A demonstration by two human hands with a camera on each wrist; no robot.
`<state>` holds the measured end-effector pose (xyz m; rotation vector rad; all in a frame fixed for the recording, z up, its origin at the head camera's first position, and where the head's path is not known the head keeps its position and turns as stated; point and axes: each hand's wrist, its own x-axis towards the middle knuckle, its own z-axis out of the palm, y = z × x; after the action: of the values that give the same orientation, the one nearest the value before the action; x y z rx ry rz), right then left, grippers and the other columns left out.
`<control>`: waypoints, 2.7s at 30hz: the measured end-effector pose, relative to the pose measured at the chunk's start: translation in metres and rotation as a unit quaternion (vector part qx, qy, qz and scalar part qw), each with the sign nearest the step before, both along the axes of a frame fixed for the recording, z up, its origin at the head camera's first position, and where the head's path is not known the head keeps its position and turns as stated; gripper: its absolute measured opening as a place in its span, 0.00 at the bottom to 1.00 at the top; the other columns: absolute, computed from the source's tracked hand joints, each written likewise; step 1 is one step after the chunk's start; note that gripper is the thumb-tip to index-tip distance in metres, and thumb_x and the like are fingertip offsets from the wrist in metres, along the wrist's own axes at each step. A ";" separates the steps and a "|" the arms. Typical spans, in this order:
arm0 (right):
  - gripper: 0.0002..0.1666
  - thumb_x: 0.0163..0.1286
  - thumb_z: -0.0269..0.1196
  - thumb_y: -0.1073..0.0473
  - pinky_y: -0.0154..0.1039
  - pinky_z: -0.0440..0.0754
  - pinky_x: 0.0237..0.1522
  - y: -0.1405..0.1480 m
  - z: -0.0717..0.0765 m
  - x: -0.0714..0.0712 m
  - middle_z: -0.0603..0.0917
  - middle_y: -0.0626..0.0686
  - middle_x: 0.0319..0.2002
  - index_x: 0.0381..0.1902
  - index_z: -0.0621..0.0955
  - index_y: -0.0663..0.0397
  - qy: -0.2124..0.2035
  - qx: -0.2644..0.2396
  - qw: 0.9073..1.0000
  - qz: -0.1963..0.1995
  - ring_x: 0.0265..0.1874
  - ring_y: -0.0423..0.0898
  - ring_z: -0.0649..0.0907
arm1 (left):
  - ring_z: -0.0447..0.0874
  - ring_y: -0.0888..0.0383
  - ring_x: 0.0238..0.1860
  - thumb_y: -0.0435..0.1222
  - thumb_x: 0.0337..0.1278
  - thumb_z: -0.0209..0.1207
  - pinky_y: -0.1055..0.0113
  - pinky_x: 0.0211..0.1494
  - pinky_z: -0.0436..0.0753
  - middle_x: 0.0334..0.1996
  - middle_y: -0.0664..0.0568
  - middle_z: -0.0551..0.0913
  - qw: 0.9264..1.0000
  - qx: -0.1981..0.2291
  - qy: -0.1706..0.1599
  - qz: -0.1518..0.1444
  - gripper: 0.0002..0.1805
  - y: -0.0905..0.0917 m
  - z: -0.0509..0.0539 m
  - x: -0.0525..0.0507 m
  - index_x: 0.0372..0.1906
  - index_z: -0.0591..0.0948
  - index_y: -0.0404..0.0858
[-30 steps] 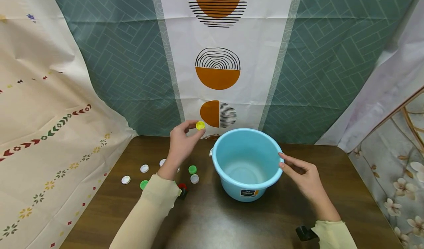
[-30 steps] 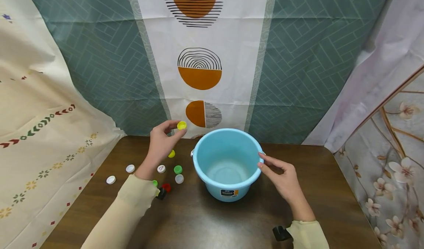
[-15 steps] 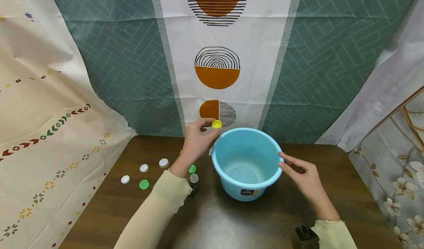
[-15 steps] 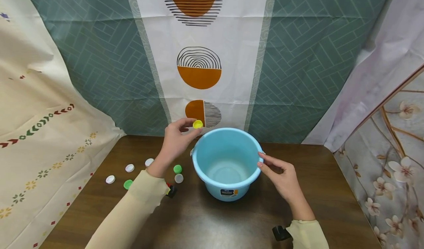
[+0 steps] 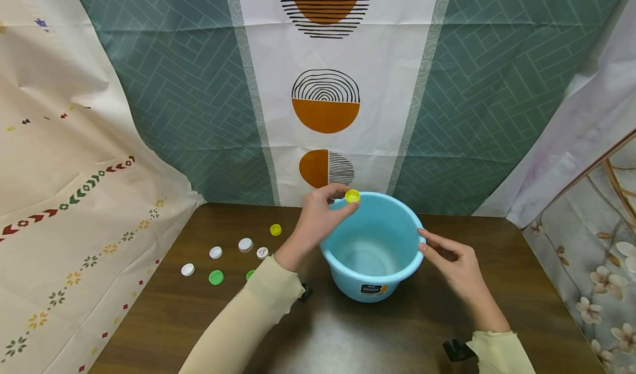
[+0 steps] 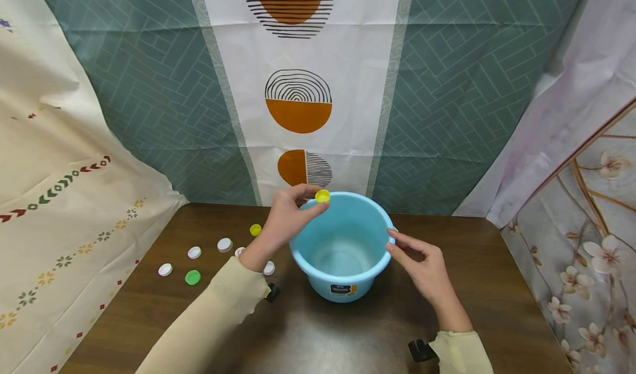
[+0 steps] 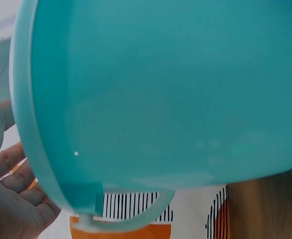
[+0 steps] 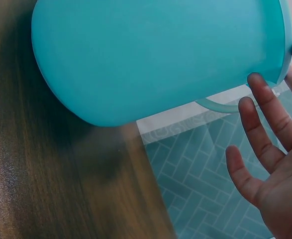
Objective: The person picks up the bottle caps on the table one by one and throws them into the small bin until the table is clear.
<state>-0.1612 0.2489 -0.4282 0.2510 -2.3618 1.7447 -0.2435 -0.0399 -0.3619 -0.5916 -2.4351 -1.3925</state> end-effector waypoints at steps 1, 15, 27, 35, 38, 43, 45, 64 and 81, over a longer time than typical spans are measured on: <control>0.22 0.64 0.62 0.58 0.31 0.83 0.40 0.001 -0.003 -0.002 0.84 0.50 0.50 0.57 0.78 0.48 0.000 0.001 1.000 -0.001 0.43 0.36 0.83 | 0.80 0.65 0.43 0.48 0.50 0.65 0.64 0.50 0.79 0.40 0.64 0.84 1.000 -0.002 -0.001 -0.003 0.16 0.002 0.000 0.000 0.45 0.82 0.51; 0.22 0.64 0.62 0.57 0.33 0.83 0.40 0.004 -0.010 -0.007 0.85 0.48 0.48 0.57 0.79 0.48 0.007 0.003 1.000 -0.001 0.42 0.38 0.84 | 0.79 0.66 0.44 0.48 0.51 0.64 0.66 0.48 0.79 0.41 0.63 0.84 0.998 -0.034 -0.018 -0.044 0.16 0.019 -0.005 0.002 0.46 0.82 0.49; 0.22 0.64 0.62 0.59 0.31 0.83 0.41 0.004 -0.009 -0.007 0.84 0.47 0.50 0.57 0.78 0.50 0.015 0.002 1.000 0.003 0.44 0.40 0.84 | 0.79 0.60 0.48 0.49 0.52 0.63 0.66 0.49 0.79 0.43 0.64 0.83 0.996 -0.048 -0.038 -0.058 0.17 0.026 -0.006 0.007 0.47 0.82 0.49; 0.22 0.64 0.63 0.58 0.31 0.83 0.41 0.004 -0.009 -0.007 0.84 0.46 0.50 0.56 0.79 0.49 0.012 0.003 1.000 -0.002 0.44 0.41 0.84 | 0.79 0.59 0.48 0.50 0.53 0.63 0.67 0.47 0.80 0.44 0.64 0.83 0.996 -0.050 -0.044 -0.061 0.18 0.029 -0.003 0.008 0.48 0.81 0.49; 0.22 0.64 0.63 0.58 0.31 0.83 0.41 0.005 -0.009 -0.007 0.84 0.46 0.50 0.56 0.79 0.50 0.015 0.004 1.000 -0.001 0.44 0.41 0.84 | 0.79 0.61 0.48 0.50 0.53 0.63 0.67 0.47 0.81 0.44 0.63 0.83 0.996 -0.055 -0.049 -0.059 0.18 0.029 -0.003 0.008 0.48 0.81 0.49; 0.22 0.64 0.62 0.59 0.31 0.83 0.40 0.005 -0.010 -0.008 0.84 0.47 0.49 0.57 0.79 0.51 0.022 0.007 1.000 0.002 0.44 0.42 0.84 | 0.77 0.62 0.51 0.51 0.50 0.64 0.65 0.50 0.80 0.49 0.60 0.82 0.995 -0.066 -0.055 -0.052 0.23 0.028 -0.004 0.008 0.52 0.80 0.47; 0.22 0.64 0.62 0.59 0.31 0.83 0.40 0.005 -0.010 -0.008 0.84 0.47 0.49 0.57 0.79 0.51 0.024 0.007 1.000 0.003 0.44 0.42 0.84 | 0.76 0.63 0.52 0.52 0.49 0.65 0.65 0.50 0.80 0.51 0.59 0.81 0.995 -0.070 -0.058 -0.047 0.26 0.028 -0.004 0.007 0.53 0.79 0.47; 0.22 0.64 0.62 0.59 0.31 0.83 0.41 0.005 -0.009 -0.008 0.84 0.48 0.51 0.57 0.79 0.52 0.020 0.003 1.000 0.005 0.45 0.39 0.84 | 0.77 0.57 0.53 0.52 0.50 0.64 0.61 0.50 0.81 0.51 0.58 0.80 0.998 -0.038 -0.049 -0.018 0.25 0.014 0.004 0.003 0.53 0.79 0.49; 0.22 0.64 0.62 0.61 0.30 0.83 0.40 0.004 -0.008 -0.006 0.84 0.49 0.50 0.56 0.79 0.54 0.018 -0.002 1.000 0.003 0.43 0.38 0.84 | 0.76 0.64 0.52 0.57 0.51 0.61 0.59 0.56 0.77 0.50 0.64 0.80 0.996 0.038 -0.006 0.077 0.24 -0.047 0.003 0.000 0.54 0.78 0.56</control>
<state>-0.1672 0.2533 -0.4365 0.2861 -2.3335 1.7328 -0.2440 -0.0870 -0.3586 -0.3717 -2.3688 -1.4203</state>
